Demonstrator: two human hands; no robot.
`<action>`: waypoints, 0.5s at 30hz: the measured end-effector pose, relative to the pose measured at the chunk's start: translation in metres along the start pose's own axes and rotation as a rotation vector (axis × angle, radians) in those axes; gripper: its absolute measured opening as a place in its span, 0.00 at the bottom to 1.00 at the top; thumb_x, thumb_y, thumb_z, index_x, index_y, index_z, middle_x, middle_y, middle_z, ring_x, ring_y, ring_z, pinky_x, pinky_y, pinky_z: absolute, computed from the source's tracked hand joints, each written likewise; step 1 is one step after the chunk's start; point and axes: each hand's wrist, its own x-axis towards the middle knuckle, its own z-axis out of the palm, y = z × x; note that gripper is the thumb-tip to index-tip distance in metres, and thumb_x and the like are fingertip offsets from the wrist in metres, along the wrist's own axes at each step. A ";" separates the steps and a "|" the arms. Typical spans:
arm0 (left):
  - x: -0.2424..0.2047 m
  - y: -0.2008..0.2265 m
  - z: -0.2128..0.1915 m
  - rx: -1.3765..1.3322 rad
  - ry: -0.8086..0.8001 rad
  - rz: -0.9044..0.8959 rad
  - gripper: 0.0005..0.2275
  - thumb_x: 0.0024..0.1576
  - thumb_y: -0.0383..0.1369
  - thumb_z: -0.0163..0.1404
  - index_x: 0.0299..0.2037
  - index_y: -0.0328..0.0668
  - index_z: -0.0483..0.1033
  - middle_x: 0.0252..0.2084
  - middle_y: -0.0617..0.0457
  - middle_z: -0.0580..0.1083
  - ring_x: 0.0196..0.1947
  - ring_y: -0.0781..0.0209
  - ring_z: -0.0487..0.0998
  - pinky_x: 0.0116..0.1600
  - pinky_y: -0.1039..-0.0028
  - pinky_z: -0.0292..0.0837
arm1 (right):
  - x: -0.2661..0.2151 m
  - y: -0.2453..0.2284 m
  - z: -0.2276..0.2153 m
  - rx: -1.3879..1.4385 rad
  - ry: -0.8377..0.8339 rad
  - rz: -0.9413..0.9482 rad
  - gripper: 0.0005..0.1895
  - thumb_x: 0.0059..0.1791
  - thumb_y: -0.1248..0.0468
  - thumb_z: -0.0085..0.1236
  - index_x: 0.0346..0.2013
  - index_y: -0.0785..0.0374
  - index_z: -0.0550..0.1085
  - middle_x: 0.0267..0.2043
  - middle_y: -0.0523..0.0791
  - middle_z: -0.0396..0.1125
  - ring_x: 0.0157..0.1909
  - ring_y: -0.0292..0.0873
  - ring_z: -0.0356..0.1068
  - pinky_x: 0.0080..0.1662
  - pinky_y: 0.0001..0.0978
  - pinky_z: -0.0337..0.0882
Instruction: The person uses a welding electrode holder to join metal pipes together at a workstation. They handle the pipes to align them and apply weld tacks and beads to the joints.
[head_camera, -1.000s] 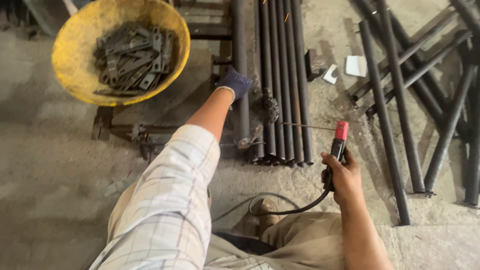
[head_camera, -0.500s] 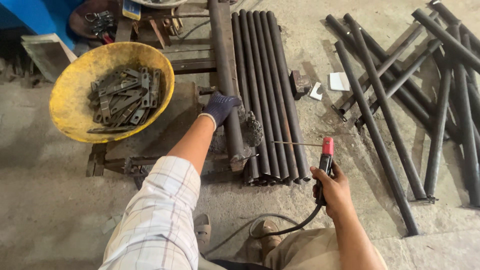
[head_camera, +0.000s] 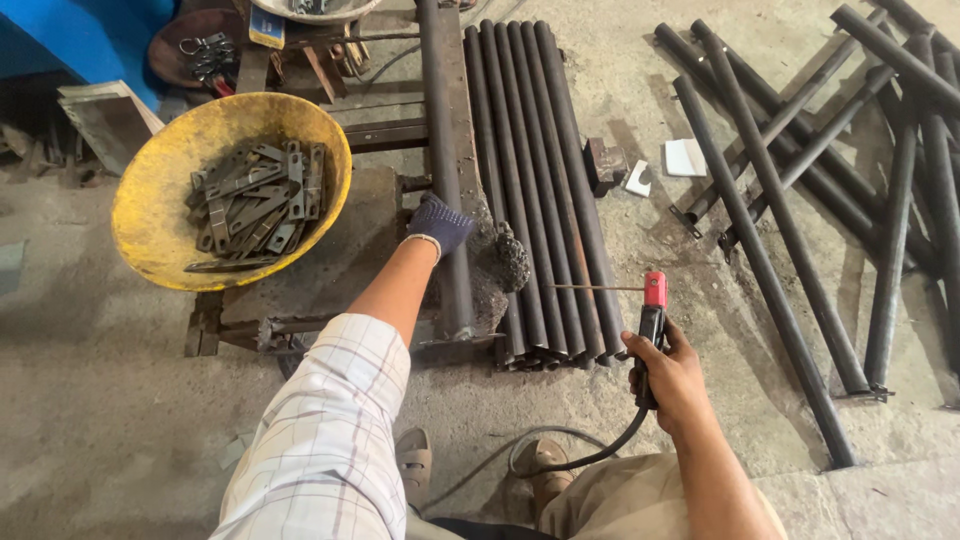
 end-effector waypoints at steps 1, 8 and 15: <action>0.005 -0.003 0.002 0.033 -0.016 0.025 0.46 0.51 0.53 0.56 0.68 0.19 0.51 0.67 0.24 0.65 0.67 0.36 0.69 0.71 0.60 0.66 | 0.000 -0.001 0.001 -0.004 0.000 -0.004 0.36 0.44 0.64 0.65 0.67 0.64 0.65 0.25 0.43 0.62 0.18 0.37 0.62 0.20 0.32 0.61; 0.009 -0.004 0.020 0.089 0.017 -0.022 0.46 0.52 0.47 0.54 0.71 0.19 0.42 0.70 0.21 0.56 0.69 0.32 0.63 0.71 0.56 0.61 | -0.002 -0.003 0.001 -0.002 -0.007 0.001 0.36 0.44 0.64 0.64 0.66 0.65 0.65 0.25 0.43 0.64 0.17 0.37 0.62 0.19 0.31 0.61; -0.010 0.004 0.010 0.040 0.020 -0.037 0.47 0.51 0.46 0.54 0.72 0.20 0.39 0.70 0.22 0.56 0.69 0.34 0.64 0.71 0.58 0.61 | -0.002 -0.005 0.003 0.000 -0.013 -0.003 0.38 0.44 0.65 0.65 0.68 0.64 0.63 0.27 0.43 0.64 0.18 0.37 0.62 0.20 0.30 0.61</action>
